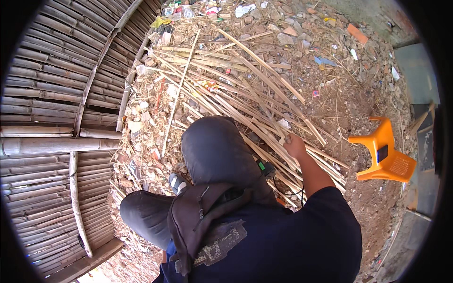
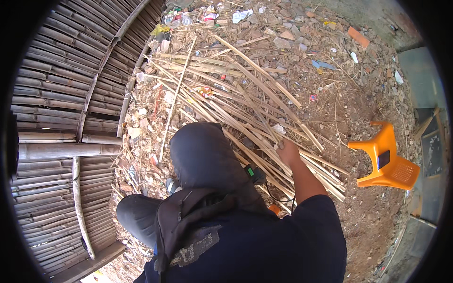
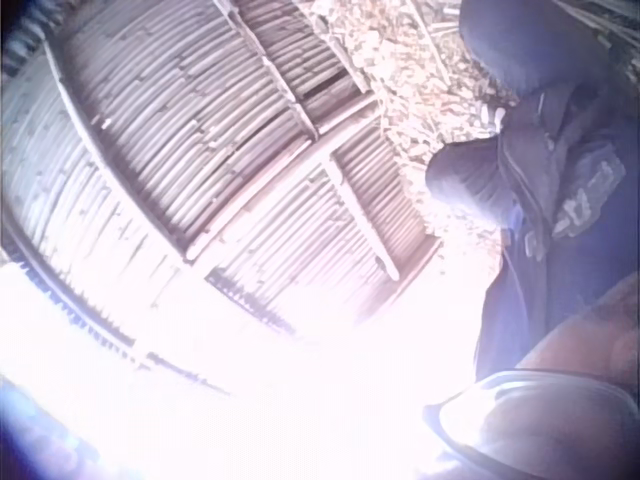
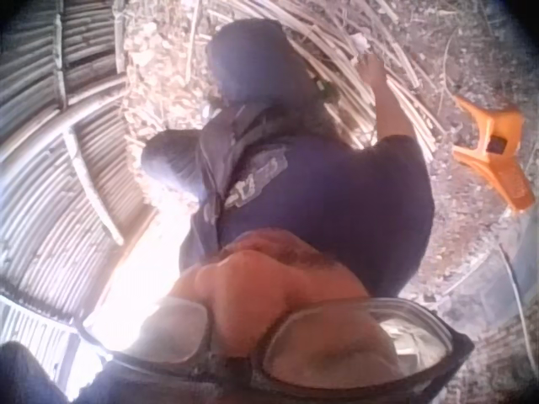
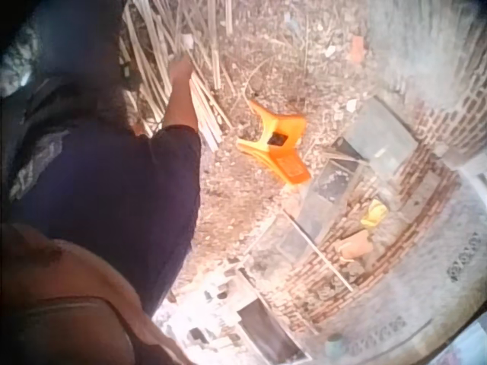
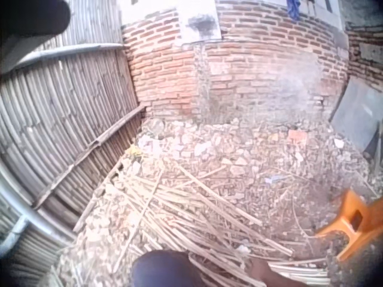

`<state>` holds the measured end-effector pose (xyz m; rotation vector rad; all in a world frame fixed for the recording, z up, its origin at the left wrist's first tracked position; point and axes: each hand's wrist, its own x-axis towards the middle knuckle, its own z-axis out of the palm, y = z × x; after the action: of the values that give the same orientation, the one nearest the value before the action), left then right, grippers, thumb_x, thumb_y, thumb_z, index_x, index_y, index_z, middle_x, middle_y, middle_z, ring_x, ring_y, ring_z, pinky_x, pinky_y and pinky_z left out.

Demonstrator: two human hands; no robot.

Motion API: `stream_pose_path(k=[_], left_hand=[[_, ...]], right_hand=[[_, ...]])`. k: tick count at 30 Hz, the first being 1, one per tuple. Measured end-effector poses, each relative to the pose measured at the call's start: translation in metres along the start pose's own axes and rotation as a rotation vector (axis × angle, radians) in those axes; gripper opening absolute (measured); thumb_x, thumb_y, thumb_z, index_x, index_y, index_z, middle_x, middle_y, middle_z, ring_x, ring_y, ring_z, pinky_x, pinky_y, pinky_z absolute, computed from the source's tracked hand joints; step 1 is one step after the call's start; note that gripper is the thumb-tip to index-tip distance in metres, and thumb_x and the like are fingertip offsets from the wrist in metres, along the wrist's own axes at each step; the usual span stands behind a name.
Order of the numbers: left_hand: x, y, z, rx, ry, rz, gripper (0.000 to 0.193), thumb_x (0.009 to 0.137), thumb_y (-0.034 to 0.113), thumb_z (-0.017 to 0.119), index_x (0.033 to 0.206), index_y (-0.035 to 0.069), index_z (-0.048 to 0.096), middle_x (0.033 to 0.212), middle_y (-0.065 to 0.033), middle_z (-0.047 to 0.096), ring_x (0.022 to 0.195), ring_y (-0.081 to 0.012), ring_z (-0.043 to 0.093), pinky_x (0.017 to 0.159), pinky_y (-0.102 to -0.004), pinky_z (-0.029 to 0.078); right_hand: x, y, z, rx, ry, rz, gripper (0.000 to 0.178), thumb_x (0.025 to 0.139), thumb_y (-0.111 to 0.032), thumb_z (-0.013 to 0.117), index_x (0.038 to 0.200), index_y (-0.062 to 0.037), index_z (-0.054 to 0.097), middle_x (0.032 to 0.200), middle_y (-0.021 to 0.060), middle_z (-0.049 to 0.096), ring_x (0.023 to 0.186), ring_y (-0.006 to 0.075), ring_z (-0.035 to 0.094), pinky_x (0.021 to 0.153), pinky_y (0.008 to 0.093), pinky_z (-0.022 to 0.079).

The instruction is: The person shaves a thin strip of bamboo using a machete, moving the blade along the length of the wood while holding it by hand.

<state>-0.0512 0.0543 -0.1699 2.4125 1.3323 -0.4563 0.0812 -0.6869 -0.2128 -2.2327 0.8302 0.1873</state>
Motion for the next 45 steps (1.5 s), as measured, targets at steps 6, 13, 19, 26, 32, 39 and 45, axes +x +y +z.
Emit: stream_pose_path(k=[6, 13, 19, 26, 32, 39, 45], left_hand=[[-0.011, 0.005, 0.007, -0.034, 0.002, -0.032, 0.046, 0.096, 0.018, 0.068, 0.136, 0.004, 0.052, 0.127, -0.0179, 0.056, 0.112, -0.029, 0.06, 0.1, -0.0415, 0.05], [-0.027, -0.006, 0.016, -0.111, 0.01, -0.132, 0.044, 0.096, 0.018, 0.068, 0.135, 0.004, 0.053, 0.125, -0.0175, 0.057, 0.11, -0.0283, 0.061, 0.099, -0.0408, 0.051], [-0.03, -0.011, 0.028, -0.185, 0.003, -0.161, 0.042, 0.097, 0.017, 0.067, 0.134, 0.004, 0.054, 0.124, -0.0172, 0.058, 0.108, -0.0276, 0.062, 0.098, -0.0402, 0.051], [0.017, -0.005, 0.028, -0.354, 0.017, -0.095, 0.041, 0.097, 0.017, 0.067, 0.134, 0.004, 0.054, 0.122, -0.0169, 0.059, 0.107, -0.0268, 0.062, 0.098, -0.0395, 0.052], [0.092, -0.004, 0.015, -0.716, 0.076, 0.064, 0.039, 0.098, 0.017, 0.066, 0.133, 0.004, 0.055, 0.121, -0.0166, 0.06, 0.105, -0.0262, 0.063, 0.097, -0.0389, 0.052], [0.13, 0.072, -0.054, -1.13, 0.43, 0.326, 0.032, 0.099, 0.015, 0.065, 0.127, 0.002, 0.058, 0.112, -0.0142, 0.064, 0.097, -0.0214, 0.064, 0.089, -0.0347, 0.054], [0.003, 0.169, -0.168, -0.671, 0.886, 0.704, 0.034, 0.095, 0.012, 0.066, 0.126, 0.001, 0.058, 0.11, -0.0156, 0.064, 0.101, -0.0289, 0.064, 0.091, -0.0416, 0.05]], right_hand=[[0.064, 0.004, 0.025, -0.094, 0.141, -0.009, 0.04, 0.073, -0.021, 0.075, 0.106, 0.0017, 0.066, 0.105, 0.0278, 0.069, 0.102, 0.0467, 0.065, 0.091, 0.0519, 0.052], [0.068, 0.0, 0.065, -0.276, 0.1, 0.065, 0.04, 0.076, -0.016, 0.078, 0.109, 0.0036, 0.067, 0.112, 0.0288, 0.068, 0.109, 0.0463, 0.065, 0.092, 0.0526, 0.054], [0.065, 0.004, 0.054, -0.18, 0.118, 0.127, 0.043, 0.081, -0.012, 0.071, 0.119, 0.0051, 0.061, 0.109, 0.0283, 0.068, 0.104, 0.0485, 0.065, 0.088, 0.0547, 0.051], [0.029, 0.02, 0.039, -0.051, 0.191, -0.119, 0.036, 0.081, -0.004, 0.063, 0.116, 0.0033, 0.061, 0.108, 0.0284, 0.067, 0.104, 0.0479, 0.064, 0.09, 0.0534, 0.05], [-0.024, 0.017, 0.03, 0.086, 0.214, -0.177, 0.035, 0.079, -0.004, 0.063, 0.113, 0.0009, 0.062, 0.097, 0.023, 0.07, 0.097, 0.0424, 0.068, 0.086, 0.0482, 0.052], [-0.041, -0.046, -0.04, 0.03, 0.201, -0.342, 0.032, 0.077, -0.006, 0.073, 0.107, 0.0026, 0.066, 0.092, 0.0194, 0.073, 0.086, 0.0323, 0.072, 0.08, 0.0415, 0.055], [-0.029, -0.175, -0.111, 0.096, 0.008, -0.494, 0.045, 0.08, -0.009, 0.08, 0.118, 0.0066, 0.063, 0.09, 0.0089, 0.071, 0.082, 0.0179, 0.069, 0.076, 0.0341, 0.055]])
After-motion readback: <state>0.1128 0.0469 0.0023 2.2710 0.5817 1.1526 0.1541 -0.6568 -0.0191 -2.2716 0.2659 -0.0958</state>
